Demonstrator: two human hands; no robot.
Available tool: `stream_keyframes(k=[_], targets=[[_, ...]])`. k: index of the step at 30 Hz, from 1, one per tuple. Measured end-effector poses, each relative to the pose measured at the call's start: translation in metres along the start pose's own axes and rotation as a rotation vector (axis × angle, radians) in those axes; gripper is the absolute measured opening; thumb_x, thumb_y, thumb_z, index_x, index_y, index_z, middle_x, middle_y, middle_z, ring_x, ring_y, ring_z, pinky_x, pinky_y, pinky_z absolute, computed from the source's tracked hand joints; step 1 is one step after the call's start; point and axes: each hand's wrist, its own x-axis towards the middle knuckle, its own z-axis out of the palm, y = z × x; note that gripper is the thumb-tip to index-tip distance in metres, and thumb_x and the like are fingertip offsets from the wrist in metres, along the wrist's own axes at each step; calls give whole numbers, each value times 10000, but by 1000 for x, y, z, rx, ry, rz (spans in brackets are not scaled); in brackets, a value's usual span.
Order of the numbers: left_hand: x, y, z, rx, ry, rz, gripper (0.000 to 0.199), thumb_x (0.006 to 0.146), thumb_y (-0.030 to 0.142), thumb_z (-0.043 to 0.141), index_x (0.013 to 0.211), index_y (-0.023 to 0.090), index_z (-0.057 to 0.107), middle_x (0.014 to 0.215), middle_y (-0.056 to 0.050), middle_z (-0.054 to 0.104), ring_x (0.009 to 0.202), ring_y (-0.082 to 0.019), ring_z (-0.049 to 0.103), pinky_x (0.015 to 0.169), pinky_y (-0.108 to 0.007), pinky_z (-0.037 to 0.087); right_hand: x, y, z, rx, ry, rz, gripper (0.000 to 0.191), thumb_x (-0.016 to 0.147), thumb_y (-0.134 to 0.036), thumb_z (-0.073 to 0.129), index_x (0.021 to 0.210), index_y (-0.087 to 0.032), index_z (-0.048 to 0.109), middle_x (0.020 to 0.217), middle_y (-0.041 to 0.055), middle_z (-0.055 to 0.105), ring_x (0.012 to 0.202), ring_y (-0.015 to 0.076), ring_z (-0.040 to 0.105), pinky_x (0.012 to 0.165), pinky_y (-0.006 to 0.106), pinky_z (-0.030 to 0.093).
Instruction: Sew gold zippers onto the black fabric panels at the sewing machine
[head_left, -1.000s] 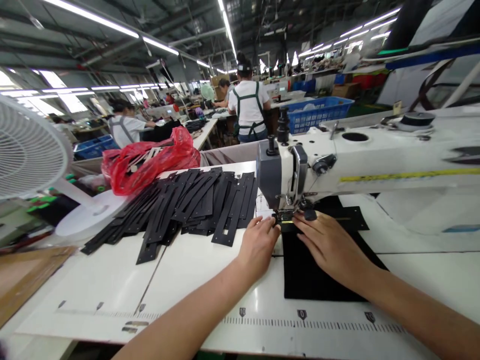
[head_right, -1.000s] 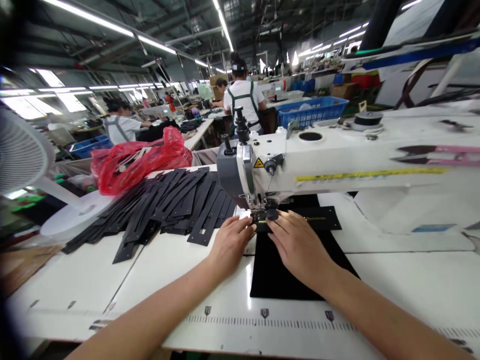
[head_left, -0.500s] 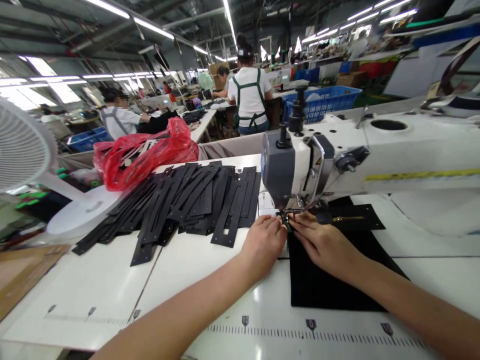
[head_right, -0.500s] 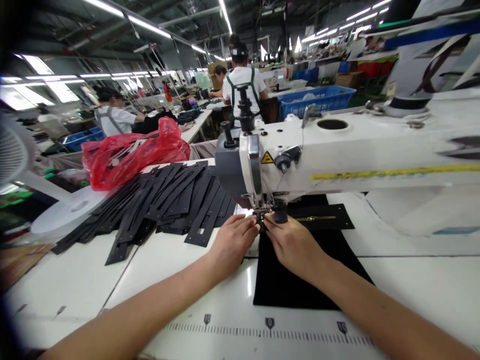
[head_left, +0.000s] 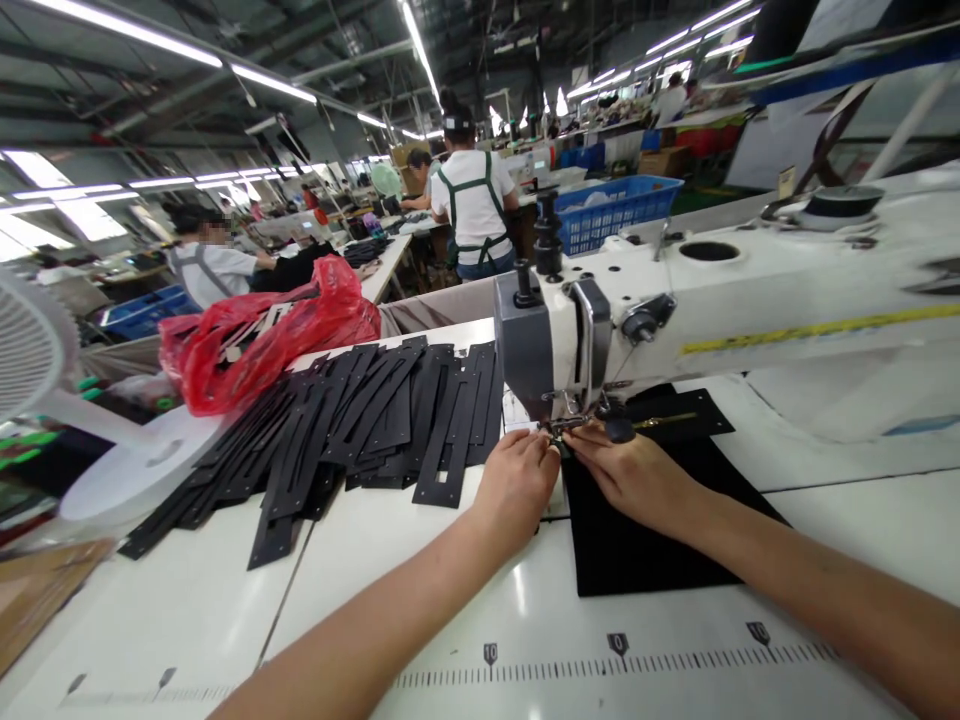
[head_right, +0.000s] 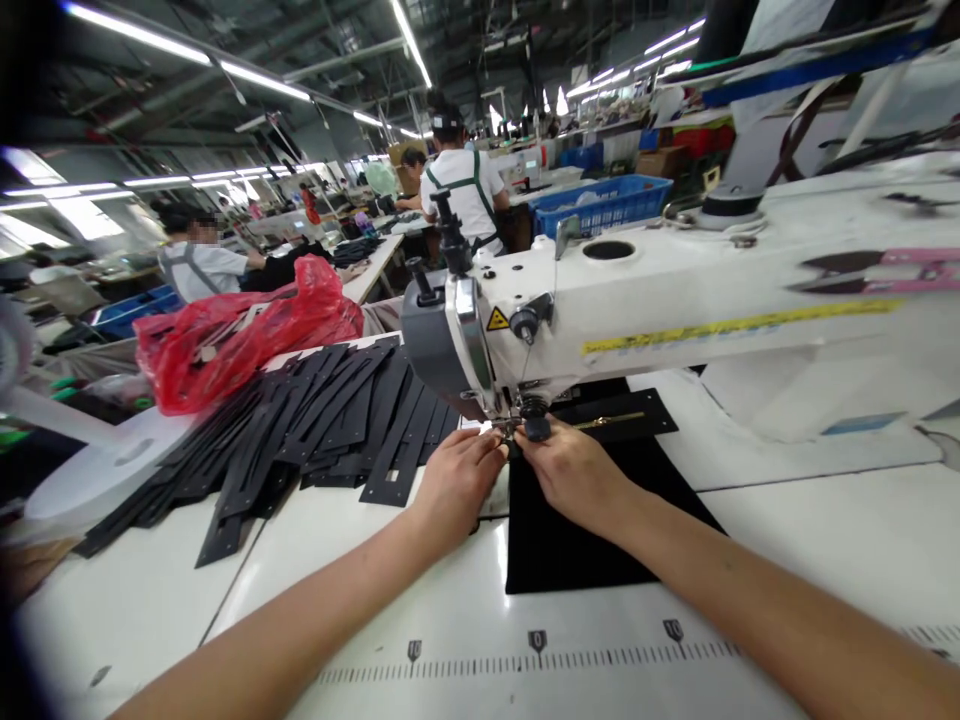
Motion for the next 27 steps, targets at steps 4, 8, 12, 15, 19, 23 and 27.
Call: stream_keyframes(k=[4, 8, 12, 15, 19, 23, 27], targets=[[0, -4, 5, -18, 30, -2, 125, 856, 82, 465, 876, 122, 583, 895, -103, 647, 896, -197, 607, 850, -363, 487, 1, 2, 1, 4, 13, 20, 284, 870, -84, 382, 1019, -147, 615, 1036, 109, 663, 1022, 205, 601, 907, 364, 490], [1, -5, 9, -24, 48, -15, 98, 842, 88, 491, 855, 127, 581, 858, -90, 646, 871, -197, 610, 838, -361, 494, 1, 6, 3, 21, 16, 15, 283, 862, -88, 397, 1027, -159, 615, 1017, 98, 669, 997, 207, 611, 882, 359, 501], [3, -5, 11, -21, 59, -25, 99, 842, 79, 493, 824, 126, 579, 848, -82, 652, 835, -188, 619, 820, -348, 500, 0, 9, 4, 35, 14, 19, 288, 867, -85, 370, 989, -155, 622, 960, 104, 675, 980, 217, 616, 869, 371, 503], [4, -5, 14, -20, 67, -30, 106, 846, 72, 486, 822, 126, 574, 854, -84, 656, 847, -185, 623, 819, -340, 500, 0, 8, 4, 42, 23, 25, 296, 880, -97, 354, 1001, -161, 617, 957, 99, 672, 966, 217, 621, 853, 368, 510], [2, -6, 17, -28, 74, -30, 94, 843, 92, 487, 854, 141, 567, 867, -82, 658, 866, -187, 623, 836, -357, 499, -2, 7, 4, 44, 66, 46, 282, 890, -129, 371, 1056, -170, 595, 1009, 96, 663, 966, 211, 620, 842, 355, 514], [0, -7, 19, -30, 94, -30, 72, 835, 112, 502, 847, 139, 568, 906, -104, 664, 880, -201, 629, 836, -375, 502, -2, 7, 4, 49, 105, 68, 284, 877, -134, 403, 1091, -183, 584, 1031, 87, 662, 950, 211, 627, 836, 357, 517], [0, -7, 21, -27, 104, -27, 69, 830, 110, 511, 850, 132, 573, 933, -113, 665, 893, -206, 630, 846, -375, 498, -1, 8, 4, 67, 112, 70, 276, 869, -125, 416, 1072, -187, 593, 1009, 78, 671, 929, 214, 636, 818, 357, 526]])
